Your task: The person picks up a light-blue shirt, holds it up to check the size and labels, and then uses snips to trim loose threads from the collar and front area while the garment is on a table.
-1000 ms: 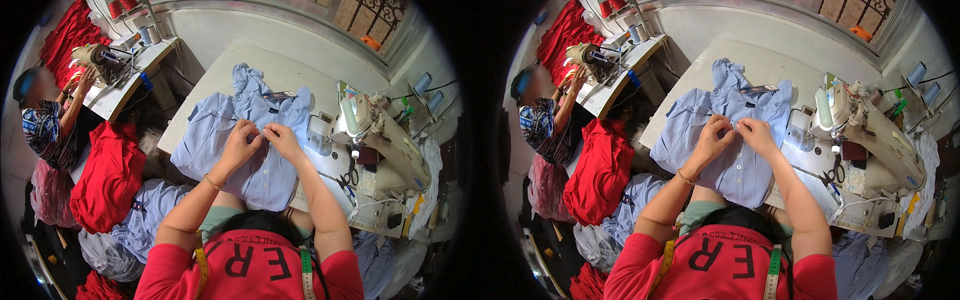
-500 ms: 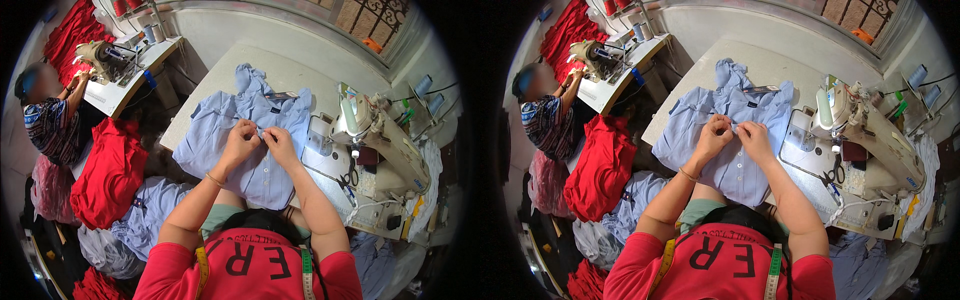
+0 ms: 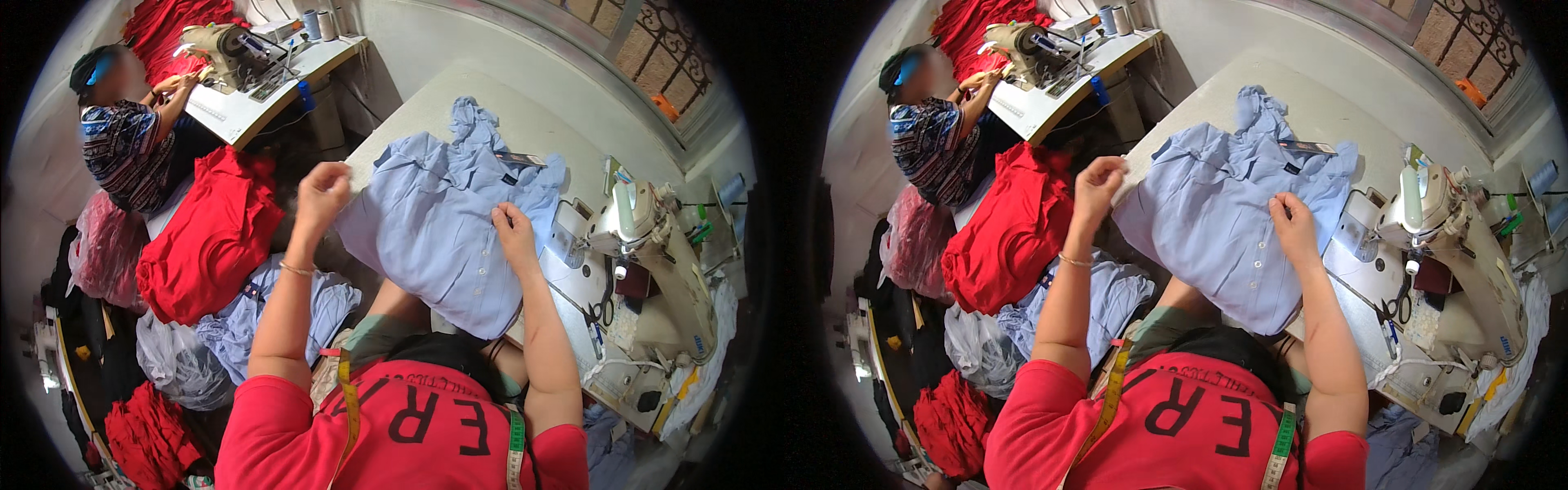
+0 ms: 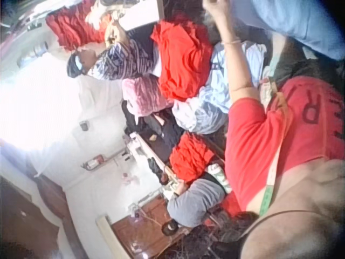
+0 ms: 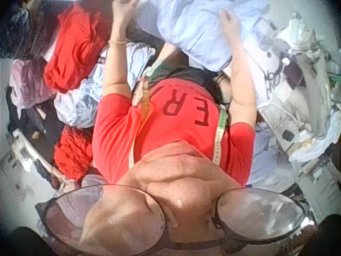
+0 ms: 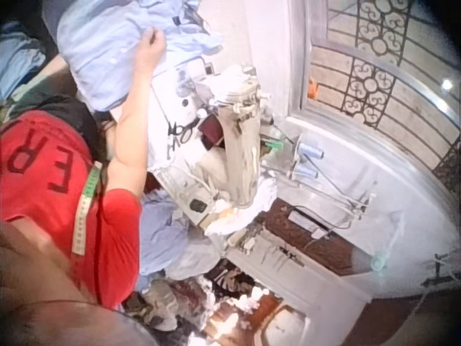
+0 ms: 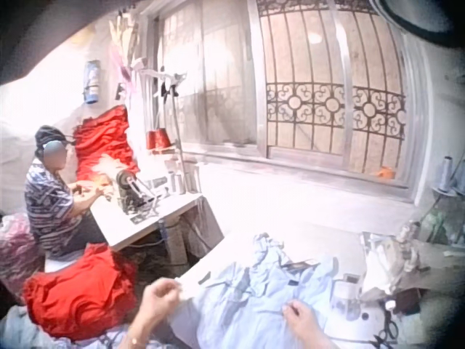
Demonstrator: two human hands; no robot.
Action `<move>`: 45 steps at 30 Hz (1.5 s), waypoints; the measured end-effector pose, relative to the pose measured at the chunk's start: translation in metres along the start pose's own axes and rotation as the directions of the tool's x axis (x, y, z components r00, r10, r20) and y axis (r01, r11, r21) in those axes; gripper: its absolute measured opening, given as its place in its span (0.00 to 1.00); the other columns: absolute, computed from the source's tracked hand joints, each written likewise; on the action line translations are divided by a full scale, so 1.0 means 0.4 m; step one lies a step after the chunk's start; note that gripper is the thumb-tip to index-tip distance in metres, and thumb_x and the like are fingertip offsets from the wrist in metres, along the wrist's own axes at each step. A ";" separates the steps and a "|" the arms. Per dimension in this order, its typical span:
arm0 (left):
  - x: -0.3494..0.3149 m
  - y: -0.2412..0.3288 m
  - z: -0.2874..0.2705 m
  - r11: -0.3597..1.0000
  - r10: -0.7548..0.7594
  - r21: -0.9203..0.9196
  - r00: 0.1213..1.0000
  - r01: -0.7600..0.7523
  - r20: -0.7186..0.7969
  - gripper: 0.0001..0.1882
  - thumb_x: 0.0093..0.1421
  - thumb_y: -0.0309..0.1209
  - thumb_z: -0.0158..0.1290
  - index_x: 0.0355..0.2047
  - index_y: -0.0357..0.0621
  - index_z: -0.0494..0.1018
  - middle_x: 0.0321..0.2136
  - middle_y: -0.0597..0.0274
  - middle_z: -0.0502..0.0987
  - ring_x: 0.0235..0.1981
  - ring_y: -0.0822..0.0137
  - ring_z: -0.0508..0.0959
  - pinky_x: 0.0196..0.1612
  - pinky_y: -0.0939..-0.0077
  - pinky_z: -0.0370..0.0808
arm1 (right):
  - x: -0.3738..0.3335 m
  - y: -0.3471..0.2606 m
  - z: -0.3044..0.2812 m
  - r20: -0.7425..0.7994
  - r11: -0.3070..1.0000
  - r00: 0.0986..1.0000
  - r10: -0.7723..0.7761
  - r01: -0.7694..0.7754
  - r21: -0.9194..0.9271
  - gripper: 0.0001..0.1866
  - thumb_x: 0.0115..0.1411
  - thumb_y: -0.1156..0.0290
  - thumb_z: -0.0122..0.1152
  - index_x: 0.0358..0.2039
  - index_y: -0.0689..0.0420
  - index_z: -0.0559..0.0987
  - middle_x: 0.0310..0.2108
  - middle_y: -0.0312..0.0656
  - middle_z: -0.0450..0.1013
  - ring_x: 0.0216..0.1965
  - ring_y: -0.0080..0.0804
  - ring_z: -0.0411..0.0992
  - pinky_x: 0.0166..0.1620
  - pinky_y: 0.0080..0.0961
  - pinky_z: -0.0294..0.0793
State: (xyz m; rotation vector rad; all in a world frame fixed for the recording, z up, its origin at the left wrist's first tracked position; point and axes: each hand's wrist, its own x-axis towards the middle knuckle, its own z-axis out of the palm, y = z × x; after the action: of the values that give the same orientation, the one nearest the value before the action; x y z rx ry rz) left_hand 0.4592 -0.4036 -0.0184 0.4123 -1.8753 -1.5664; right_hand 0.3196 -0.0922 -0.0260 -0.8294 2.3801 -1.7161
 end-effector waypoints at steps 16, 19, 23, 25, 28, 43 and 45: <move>0.197 -0.079 -0.141 0.906 -0.307 0.410 0.834 0.108 0.458 0.13 0.55 0.26 0.50 0.40 0.36 0.76 0.29 0.70 0.76 0.29 0.77 0.72 0.34 0.81 0.70 | 0.003 0.015 0.014 -0.008 0.999 0.999 -0.050 0.050 0.018 0.10 0.60 0.68 0.57 0.33 0.64 0.76 0.22 0.35 0.70 0.25 0.19 0.65 0.30 0.20 0.64; 0.146 -0.059 -0.115 0.863 -0.194 0.504 0.899 -0.034 0.393 0.15 0.55 0.28 0.52 0.42 0.33 0.74 0.31 0.60 0.79 0.31 0.71 0.75 0.36 0.75 0.73 | 0.008 0.027 0.015 0.009 0.998 0.998 -0.064 0.063 0.029 0.10 0.60 0.69 0.56 0.34 0.64 0.77 0.22 0.38 0.72 0.25 0.22 0.67 0.31 0.22 0.67; 0.051 -0.008 -0.056 0.722 0.127 0.645 0.964 -0.250 0.231 0.10 0.53 0.27 0.54 0.35 0.37 0.76 0.34 0.51 0.78 0.36 0.55 0.77 0.42 0.69 0.73 | 0.020 0.041 0.004 0.064 0.986 0.985 -0.158 0.154 0.060 0.11 0.61 0.69 0.52 0.34 0.65 0.77 0.23 0.41 0.74 0.26 0.25 0.71 0.33 0.24 0.69; -0.010 0.044 0.002 0.619 0.423 0.644 0.882 -0.449 0.209 0.07 0.52 0.25 0.55 0.32 0.37 0.76 0.35 0.51 0.77 0.39 0.53 0.76 0.44 0.68 0.72 | 0.018 0.033 0.003 0.066 0.988 0.989 -0.132 0.126 0.089 0.12 0.61 0.69 0.50 0.34 0.65 0.77 0.23 0.42 0.75 0.28 0.26 0.72 0.35 0.24 0.71; -0.103 0.107 0.118 0.898 0.195 0.313 0.916 -0.311 0.349 0.03 0.53 0.22 0.53 0.29 0.35 0.74 0.34 0.52 0.75 0.37 0.54 0.75 0.44 0.68 0.71 | 0.020 0.067 -0.003 0.061 0.989 0.994 -0.088 0.080 0.127 0.13 0.62 0.70 0.48 0.39 0.65 0.76 0.27 0.43 0.76 0.32 0.28 0.74 0.39 0.24 0.71; -0.254 0.156 0.303 0.719 0.210 0.349 0.666 -0.601 0.715 0.27 0.52 0.45 0.58 0.49 0.47 0.71 0.44 0.61 0.72 0.39 0.58 0.69 0.46 0.65 0.65 | 0.038 -0.017 -0.077 0.204 0.999 0.979 -0.010 0.018 -0.038 0.20 0.54 0.78 0.56 0.50 0.59 0.73 0.40 0.44 0.74 0.46 0.32 0.71 0.51 0.28 0.68; -0.256 0.149 0.306 0.697 0.221 0.359 0.662 -0.621 0.716 0.27 0.51 0.45 0.59 0.50 0.47 0.71 0.43 0.61 0.71 0.39 0.58 0.69 0.46 0.65 0.65 | 0.054 -0.026 -0.069 0.207 0.999 0.978 0.024 -0.017 -0.035 0.20 0.53 0.77 0.58 0.49 0.58 0.74 0.36 0.44 0.74 0.44 0.34 0.72 0.50 0.28 0.70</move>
State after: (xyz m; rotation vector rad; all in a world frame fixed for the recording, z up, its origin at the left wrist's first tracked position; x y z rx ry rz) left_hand 0.4645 -0.2346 0.0013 -0.4004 -2.7182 -0.7779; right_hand 0.2946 -0.0812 -0.0017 -0.9349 2.2753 -1.5044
